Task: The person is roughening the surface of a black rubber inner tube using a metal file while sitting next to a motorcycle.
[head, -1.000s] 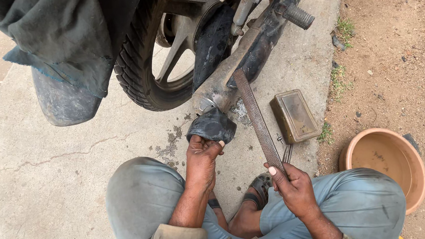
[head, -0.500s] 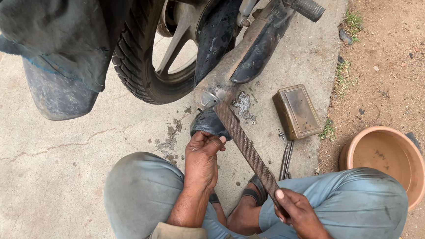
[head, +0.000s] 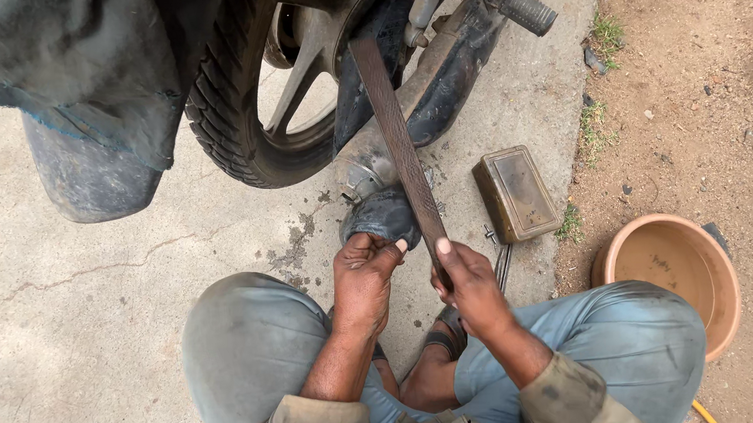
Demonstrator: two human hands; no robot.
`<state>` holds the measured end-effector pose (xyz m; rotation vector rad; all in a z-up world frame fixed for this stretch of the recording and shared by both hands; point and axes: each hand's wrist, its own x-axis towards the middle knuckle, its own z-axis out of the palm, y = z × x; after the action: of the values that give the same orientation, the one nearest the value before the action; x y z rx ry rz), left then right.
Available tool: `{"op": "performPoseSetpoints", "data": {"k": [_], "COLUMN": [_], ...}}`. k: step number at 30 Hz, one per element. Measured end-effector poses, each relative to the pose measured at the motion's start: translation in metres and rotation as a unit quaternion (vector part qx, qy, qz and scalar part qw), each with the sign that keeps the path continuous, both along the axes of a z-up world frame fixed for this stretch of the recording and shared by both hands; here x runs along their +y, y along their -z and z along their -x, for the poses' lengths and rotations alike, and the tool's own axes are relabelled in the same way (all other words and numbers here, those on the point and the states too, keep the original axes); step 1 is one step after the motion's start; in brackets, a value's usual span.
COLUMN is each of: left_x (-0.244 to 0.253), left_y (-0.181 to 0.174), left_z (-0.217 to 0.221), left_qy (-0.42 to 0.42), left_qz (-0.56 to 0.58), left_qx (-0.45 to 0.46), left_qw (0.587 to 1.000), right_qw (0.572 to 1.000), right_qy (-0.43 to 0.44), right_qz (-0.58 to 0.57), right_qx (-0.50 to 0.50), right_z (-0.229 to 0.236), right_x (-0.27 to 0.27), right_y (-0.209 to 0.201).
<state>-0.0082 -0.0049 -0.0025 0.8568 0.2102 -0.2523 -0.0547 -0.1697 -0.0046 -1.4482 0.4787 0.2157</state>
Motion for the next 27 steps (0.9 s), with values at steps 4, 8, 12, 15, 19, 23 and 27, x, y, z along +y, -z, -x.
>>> {"op": "performPoseSetpoints", "data": {"k": [4,8,12,15,19,23,27], "left_x": [0.012,0.003,-0.009,-0.008,0.001,0.005,-0.011], "left_y": [-0.004,0.004,0.005,-0.001,-0.003,0.008,0.013], "left_z": [-0.006,-0.005,-0.001,0.003,-0.009,-0.006,-0.002], "left_qy": [-0.011,-0.01,0.008,0.006,-0.006,-0.017,0.004], "left_qz": [-0.011,0.006,-0.013,0.006,-0.007,-0.033,-0.004], "left_qx": [0.015,0.021,0.0,0.012,0.01,0.023,-0.023], "left_qw": [1.0,1.0,1.0,1.0,1.0,0.999,1.0], "right_qw": [0.99,0.985,0.994,0.997,0.995,0.977,0.986], "right_qy": [-0.066,-0.042,0.01,0.011,-0.027,-0.074,0.016], "right_qz": [0.01,-0.018,-0.078,-0.074,0.014,0.006,-0.123], "right_qx": [0.123,0.167,0.078,0.004,0.095,0.199,0.11], "right_z": [0.11,0.13,0.025,-0.004,0.065,0.136,0.078], "right_x": [-0.055,-0.034,0.012,0.009,-0.036,-0.05,0.003], "right_y": [0.01,0.021,0.009,-0.002,0.011,0.016,0.016]}}
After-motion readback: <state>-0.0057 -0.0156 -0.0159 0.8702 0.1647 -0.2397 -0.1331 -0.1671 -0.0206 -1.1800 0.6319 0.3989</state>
